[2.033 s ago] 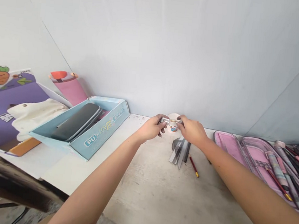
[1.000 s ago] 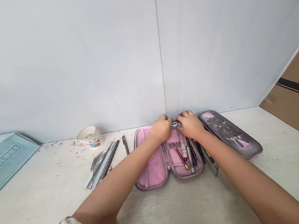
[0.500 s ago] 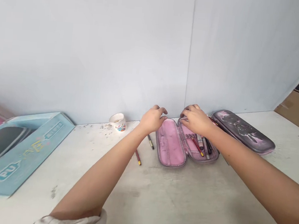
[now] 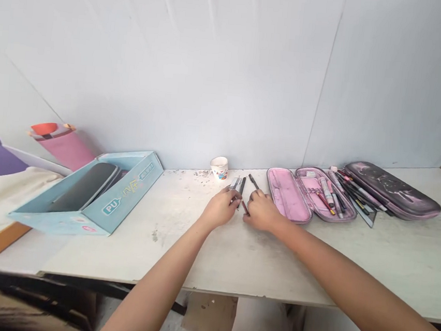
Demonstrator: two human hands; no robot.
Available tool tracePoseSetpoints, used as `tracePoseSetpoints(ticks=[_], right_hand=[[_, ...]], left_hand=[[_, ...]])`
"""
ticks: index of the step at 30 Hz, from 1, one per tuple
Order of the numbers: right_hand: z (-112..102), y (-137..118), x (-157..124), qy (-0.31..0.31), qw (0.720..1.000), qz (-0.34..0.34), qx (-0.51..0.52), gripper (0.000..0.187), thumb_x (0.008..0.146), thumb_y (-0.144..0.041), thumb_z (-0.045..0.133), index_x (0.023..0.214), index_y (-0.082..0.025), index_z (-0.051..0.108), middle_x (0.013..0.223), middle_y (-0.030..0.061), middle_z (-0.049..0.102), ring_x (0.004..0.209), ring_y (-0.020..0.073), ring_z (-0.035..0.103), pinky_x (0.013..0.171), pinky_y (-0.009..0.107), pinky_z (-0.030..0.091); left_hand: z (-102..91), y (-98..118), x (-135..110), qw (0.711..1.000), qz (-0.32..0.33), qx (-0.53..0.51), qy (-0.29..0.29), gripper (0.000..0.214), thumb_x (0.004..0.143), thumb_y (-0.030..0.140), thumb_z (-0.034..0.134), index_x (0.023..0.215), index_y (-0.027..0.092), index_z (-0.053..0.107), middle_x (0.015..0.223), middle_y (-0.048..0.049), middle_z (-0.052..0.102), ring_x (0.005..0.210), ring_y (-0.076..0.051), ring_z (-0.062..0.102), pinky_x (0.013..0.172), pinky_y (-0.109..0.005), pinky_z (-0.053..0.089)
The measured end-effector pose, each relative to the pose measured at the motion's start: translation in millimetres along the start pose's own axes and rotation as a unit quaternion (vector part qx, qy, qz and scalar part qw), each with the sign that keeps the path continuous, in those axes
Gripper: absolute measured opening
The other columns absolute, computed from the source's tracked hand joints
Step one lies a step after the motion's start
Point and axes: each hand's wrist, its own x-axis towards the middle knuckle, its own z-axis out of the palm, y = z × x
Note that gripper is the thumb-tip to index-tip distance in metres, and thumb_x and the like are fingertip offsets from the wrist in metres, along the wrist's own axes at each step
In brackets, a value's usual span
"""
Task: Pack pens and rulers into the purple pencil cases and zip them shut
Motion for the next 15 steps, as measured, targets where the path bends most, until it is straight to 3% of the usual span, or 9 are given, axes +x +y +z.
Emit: tracePoseSetpoints(ticks=[4,6,8,11,15], right_hand=[[-6.4,1.6,-10.6,0.085,0.996,0.033,0.006,0.029,0.08,-0.03,0.046,0.091,-0.01,0.063,0.098,0.0155,0.056,0.101,0.0268,0.045,0.083,0.037,0.036],[-11.6,6.4,-18.6,0.143,0.989,0.037,0.027,0.026,0.082,-0.028,0.043,0.088,-0.011,0.061,0.096,0.0133,0.056,0.098,0.0243,0.046,0.083,0.035,0.036],[-14.5,12.0,-27.8,0.187,0.981,0.026,0.043,0.022,0.083,-0.027,0.042,0.084,-0.013,0.059,0.095,0.0114,0.056,0.096,0.0228,0.046,0.083,0.033,0.036],[-15.7,22.6,-42.3,0.224,0.974,0.013,0.04,0.019,0.083,-0.028,0.044,0.084,-0.015,0.058,0.098,0.0104,0.056,0.096,0.023,0.046,0.082,0.034,0.035],[-20.2,44.2,-60.5,0.241,0.969,0.041,0.016,0.02,0.085,-0.03,0.043,0.087,-0.016,0.056,0.099,0.0102,0.055,0.096,0.0245,0.045,0.082,0.036,0.034]], left_hand=[[6.4,5.2,-10.2,0.991,-0.061,-0.119,-0.002,0.022,0.083,0.032,0.043,0.081,0.019,0.06,0.076,-0.0029,0.062,0.067,-0.014,0.056,0.066,-0.027,0.045],[13.6,12.9,-8.6,0.965,-0.109,-0.238,0.001,0.025,0.082,0.038,0.045,0.082,0.016,0.059,0.075,-0.0032,0.061,0.061,-0.012,0.055,0.062,-0.026,0.046],[21.9,23.7,-4.0,0.921,-0.133,-0.366,0.003,0.026,0.08,0.04,0.049,0.081,0.014,0.056,0.074,-0.0031,0.06,0.058,-0.01,0.054,0.06,-0.024,0.046],[32.2,43.1,5.4,0.869,-0.121,-0.481,0.005,0.022,0.078,0.035,0.054,0.075,0.013,0.055,0.068,-0.0014,0.058,0.058,-0.008,0.053,0.064,-0.024,0.047],[42.0,69.6,19.5,0.838,-0.098,-0.537,-0.014,0.017,0.077,0.03,0.056,0.079,0.013,0.06,0.072,-0.0025,0.061,0.066,-0.01,0.056,0.072,-0.026,0.048]])
